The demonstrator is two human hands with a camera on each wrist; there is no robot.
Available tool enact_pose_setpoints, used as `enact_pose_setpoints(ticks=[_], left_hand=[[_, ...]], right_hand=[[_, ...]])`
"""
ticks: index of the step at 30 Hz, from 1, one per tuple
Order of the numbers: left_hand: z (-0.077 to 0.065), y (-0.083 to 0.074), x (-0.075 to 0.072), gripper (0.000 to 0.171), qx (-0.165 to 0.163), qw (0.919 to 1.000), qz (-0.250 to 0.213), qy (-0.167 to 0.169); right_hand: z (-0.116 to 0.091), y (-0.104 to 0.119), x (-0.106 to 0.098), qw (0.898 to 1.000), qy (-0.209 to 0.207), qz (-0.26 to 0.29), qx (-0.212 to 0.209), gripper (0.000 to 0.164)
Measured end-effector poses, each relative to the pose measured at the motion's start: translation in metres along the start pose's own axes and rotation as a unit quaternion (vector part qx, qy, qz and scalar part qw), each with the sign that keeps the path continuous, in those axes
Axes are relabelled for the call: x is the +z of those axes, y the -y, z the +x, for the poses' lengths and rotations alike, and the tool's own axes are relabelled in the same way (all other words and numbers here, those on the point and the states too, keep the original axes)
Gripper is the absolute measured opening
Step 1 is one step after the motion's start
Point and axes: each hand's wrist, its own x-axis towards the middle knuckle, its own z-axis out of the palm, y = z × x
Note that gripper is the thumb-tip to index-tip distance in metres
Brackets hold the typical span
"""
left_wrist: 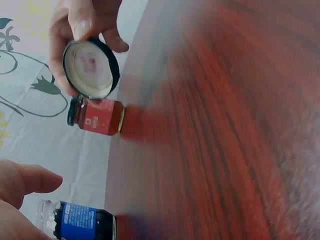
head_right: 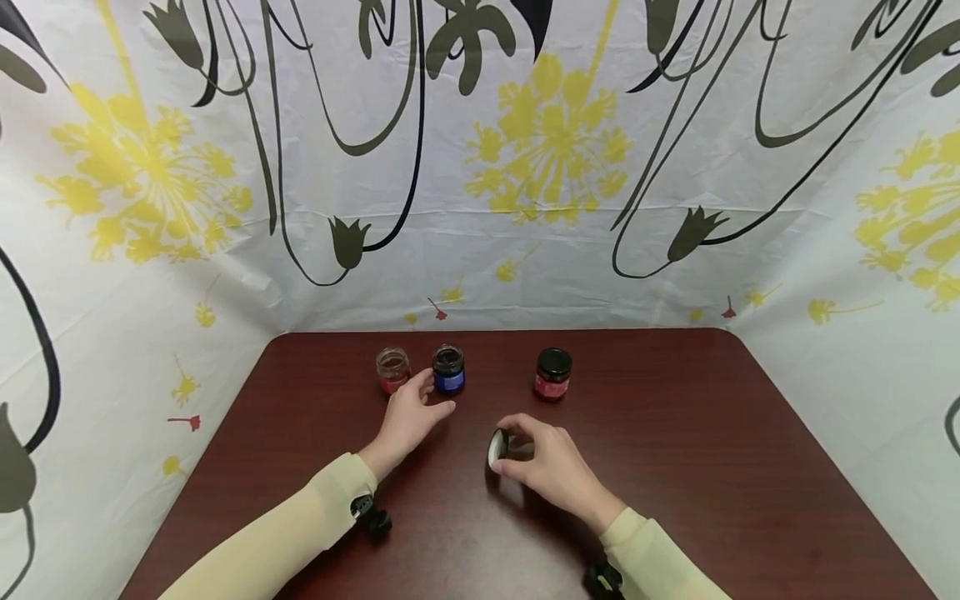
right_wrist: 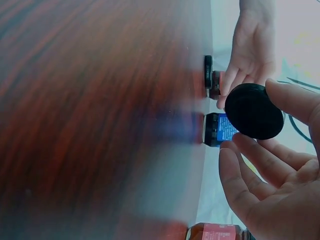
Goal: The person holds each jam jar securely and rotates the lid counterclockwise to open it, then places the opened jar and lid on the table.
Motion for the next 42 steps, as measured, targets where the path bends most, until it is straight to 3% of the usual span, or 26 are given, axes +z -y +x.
enact_pose_setpoints(ticks=[18,42], left_hand=[[-0.030,-0.014,-0.009,0.058,0.047,0.9955,-0.082,0.003],[-0.056,-0.007,-0.027,0.051,0.047,0.9947,-0.088,-0.023]], right_hand=[[0.019,0.002,0.007,1.000,0.018,-0.004,0.015,0.048],[0.043,-0.004,0.018,1.000,0.008,-0.029,0.009,0.048]])
